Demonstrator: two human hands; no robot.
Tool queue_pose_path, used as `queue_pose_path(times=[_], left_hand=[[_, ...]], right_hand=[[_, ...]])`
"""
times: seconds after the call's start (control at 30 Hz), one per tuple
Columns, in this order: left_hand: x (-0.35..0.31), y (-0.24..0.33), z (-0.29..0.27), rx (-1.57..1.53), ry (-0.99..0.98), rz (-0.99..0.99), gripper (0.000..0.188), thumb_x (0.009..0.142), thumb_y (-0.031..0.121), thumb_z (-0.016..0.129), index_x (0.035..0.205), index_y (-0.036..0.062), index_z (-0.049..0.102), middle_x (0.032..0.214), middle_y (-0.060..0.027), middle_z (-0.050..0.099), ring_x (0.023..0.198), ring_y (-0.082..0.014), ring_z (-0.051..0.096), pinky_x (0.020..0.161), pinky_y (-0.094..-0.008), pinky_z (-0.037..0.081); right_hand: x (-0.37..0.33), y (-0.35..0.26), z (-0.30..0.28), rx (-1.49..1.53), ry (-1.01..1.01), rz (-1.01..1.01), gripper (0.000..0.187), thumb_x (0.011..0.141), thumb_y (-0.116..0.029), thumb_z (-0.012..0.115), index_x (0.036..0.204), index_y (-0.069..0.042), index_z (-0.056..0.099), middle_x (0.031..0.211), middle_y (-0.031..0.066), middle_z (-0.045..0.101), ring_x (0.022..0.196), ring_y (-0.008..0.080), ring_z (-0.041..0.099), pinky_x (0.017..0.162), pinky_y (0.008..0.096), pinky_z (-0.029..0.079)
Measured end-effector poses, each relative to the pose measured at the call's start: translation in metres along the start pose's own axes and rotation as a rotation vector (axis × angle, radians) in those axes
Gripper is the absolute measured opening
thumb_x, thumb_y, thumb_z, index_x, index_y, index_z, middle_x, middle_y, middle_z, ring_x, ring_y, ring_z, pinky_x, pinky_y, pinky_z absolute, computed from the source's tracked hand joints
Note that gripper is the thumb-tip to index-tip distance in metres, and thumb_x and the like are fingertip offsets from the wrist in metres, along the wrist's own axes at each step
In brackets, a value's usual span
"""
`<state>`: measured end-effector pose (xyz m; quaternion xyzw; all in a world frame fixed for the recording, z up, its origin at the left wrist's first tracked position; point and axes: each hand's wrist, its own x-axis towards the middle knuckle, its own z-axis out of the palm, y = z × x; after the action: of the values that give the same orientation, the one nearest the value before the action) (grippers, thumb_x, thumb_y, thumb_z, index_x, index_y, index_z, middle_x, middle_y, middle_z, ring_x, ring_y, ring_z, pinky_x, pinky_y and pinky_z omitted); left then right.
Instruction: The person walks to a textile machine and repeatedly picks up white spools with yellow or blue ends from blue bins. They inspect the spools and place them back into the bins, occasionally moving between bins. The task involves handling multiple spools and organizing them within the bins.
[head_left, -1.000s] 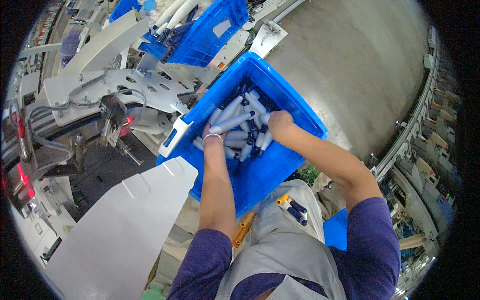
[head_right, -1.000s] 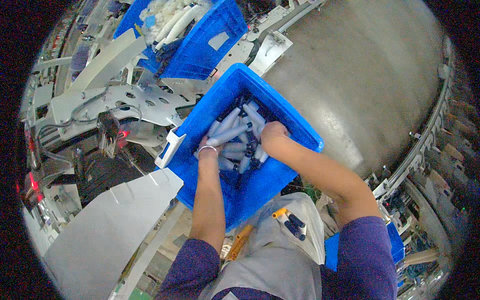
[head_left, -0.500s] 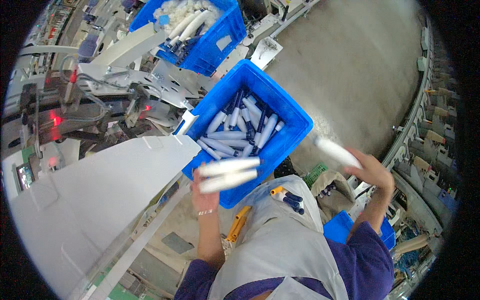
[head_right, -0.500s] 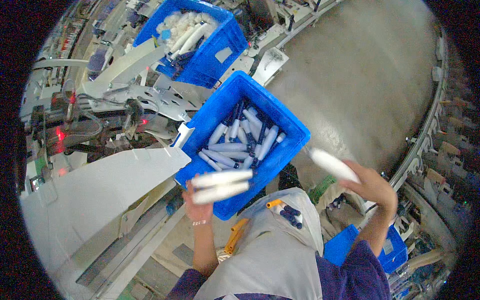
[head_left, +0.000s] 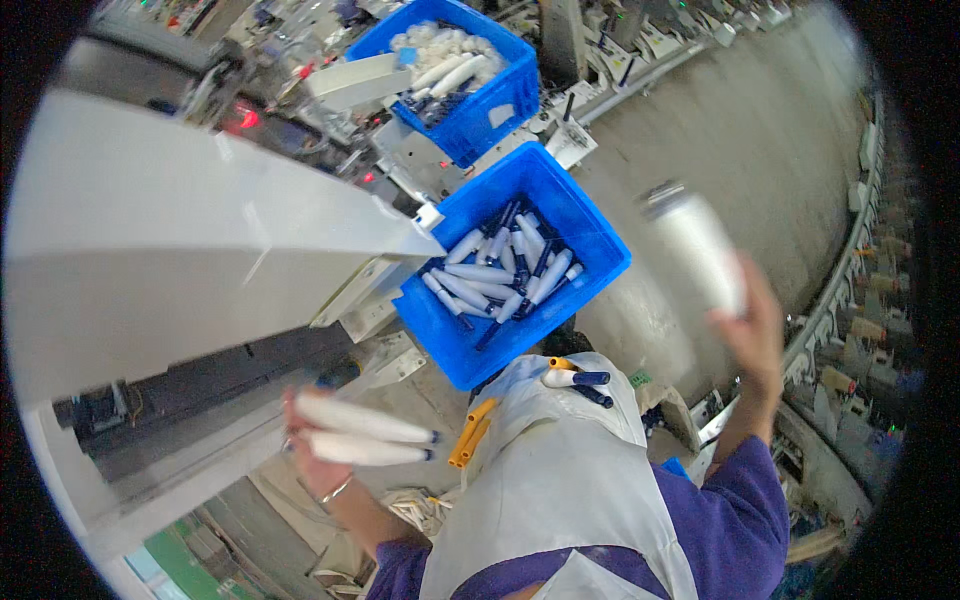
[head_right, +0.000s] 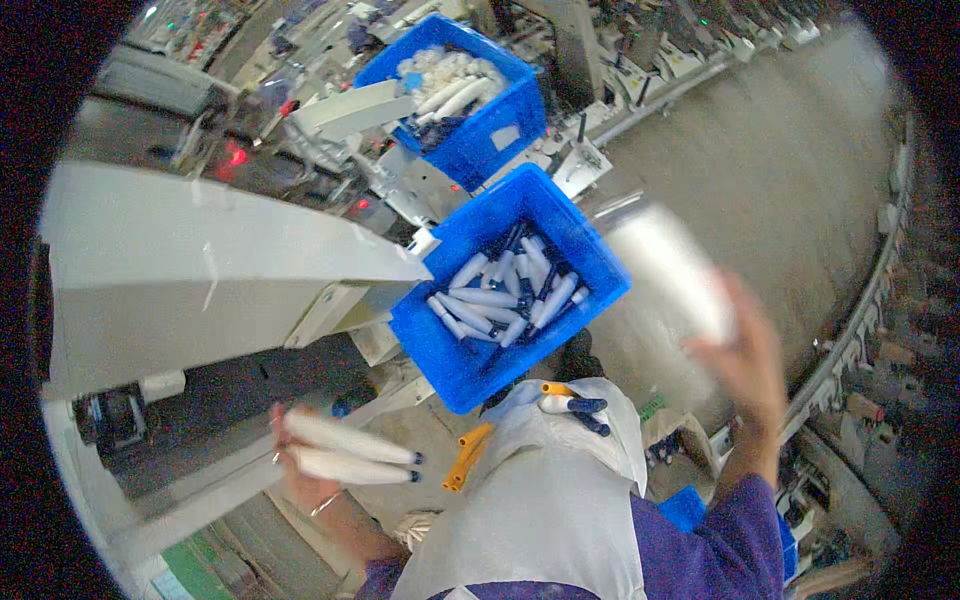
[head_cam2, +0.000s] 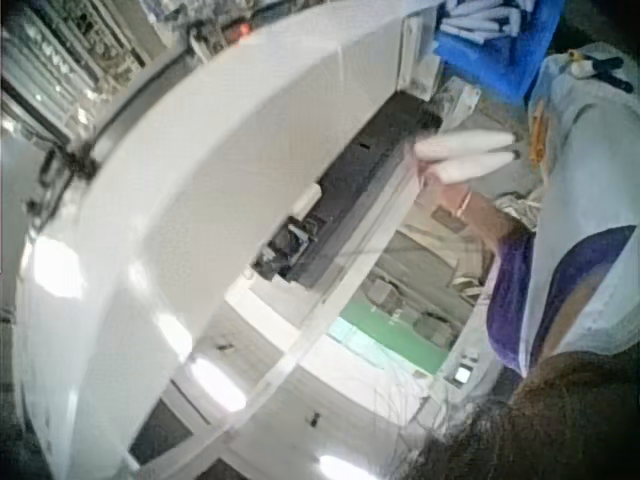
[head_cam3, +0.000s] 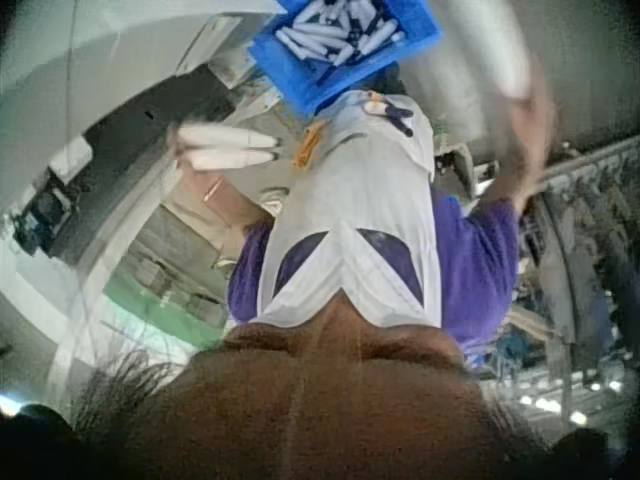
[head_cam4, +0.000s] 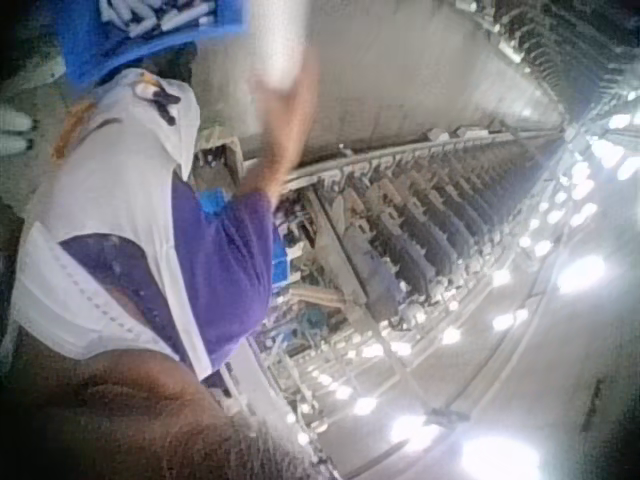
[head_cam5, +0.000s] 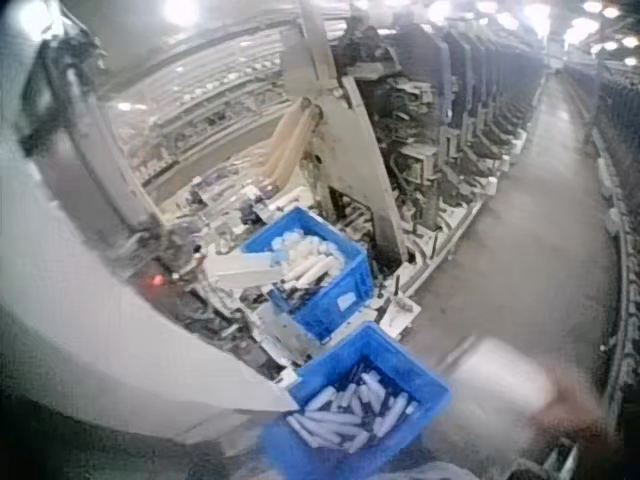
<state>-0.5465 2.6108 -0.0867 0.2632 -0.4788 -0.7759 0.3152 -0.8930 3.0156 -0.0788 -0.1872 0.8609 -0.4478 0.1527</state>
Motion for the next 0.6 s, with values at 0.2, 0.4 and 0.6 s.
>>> queue_pose_path(times=[0.2,0.4,0.6], left_hand=[[-0.027,-0.026,0.031,0.094,0.106,-0.172,0.073,0.078,0.051,0.07,0.125,-0.0001,0.049,0.116,-0.015,0.054,0.109,-0.0234,0.051,0.093,-0.0383,0.042],[-0.079,0.016,-0.007,-0.158,0.197,-0.045,0.044,0.087,0.036,0.064,0.116,0.0067,0.048,0.118,-0.0097,0.049,0.115,-0.0262,0.048,0.101,-0.0405,0.037],[-0.116,0.049,-0.025,-0.158,0.172,0.264,0.044,0.089,0.036,0.06,0.123,0.0095,0.049,0.122,-0.014,0.053,0.119,-0.0312,0.046,0.103,-0.0471,0.037]], right_hand=[[-0.027,-0.105,0.22,0.221,-1.015,-0.441,0.063,0.085,-0.024,0.062,0.139,-0.008,0.033,0.124,0.0213,0.052,0.11,0.0371,0.055,0.09,0.0443,0.047],[-0.063,-0.165,0.27,0.302,-1.161,-0.576,0.061,0.087,-0.031,0.059,0.138,-0.008,0.034,0.125,0.0206,0.052,0.102,0.0384,0.058,0.084,0.0447,0.049],[-0.014,-0.186,0.282,0.134,-0.883,-0.931,0.057,0.092,-0.036,0.054,0.138,-0.009,0.036,0.126,0.0139,0.053,0.105,0.0306,0.057,0.085,0.0406,0.048]])
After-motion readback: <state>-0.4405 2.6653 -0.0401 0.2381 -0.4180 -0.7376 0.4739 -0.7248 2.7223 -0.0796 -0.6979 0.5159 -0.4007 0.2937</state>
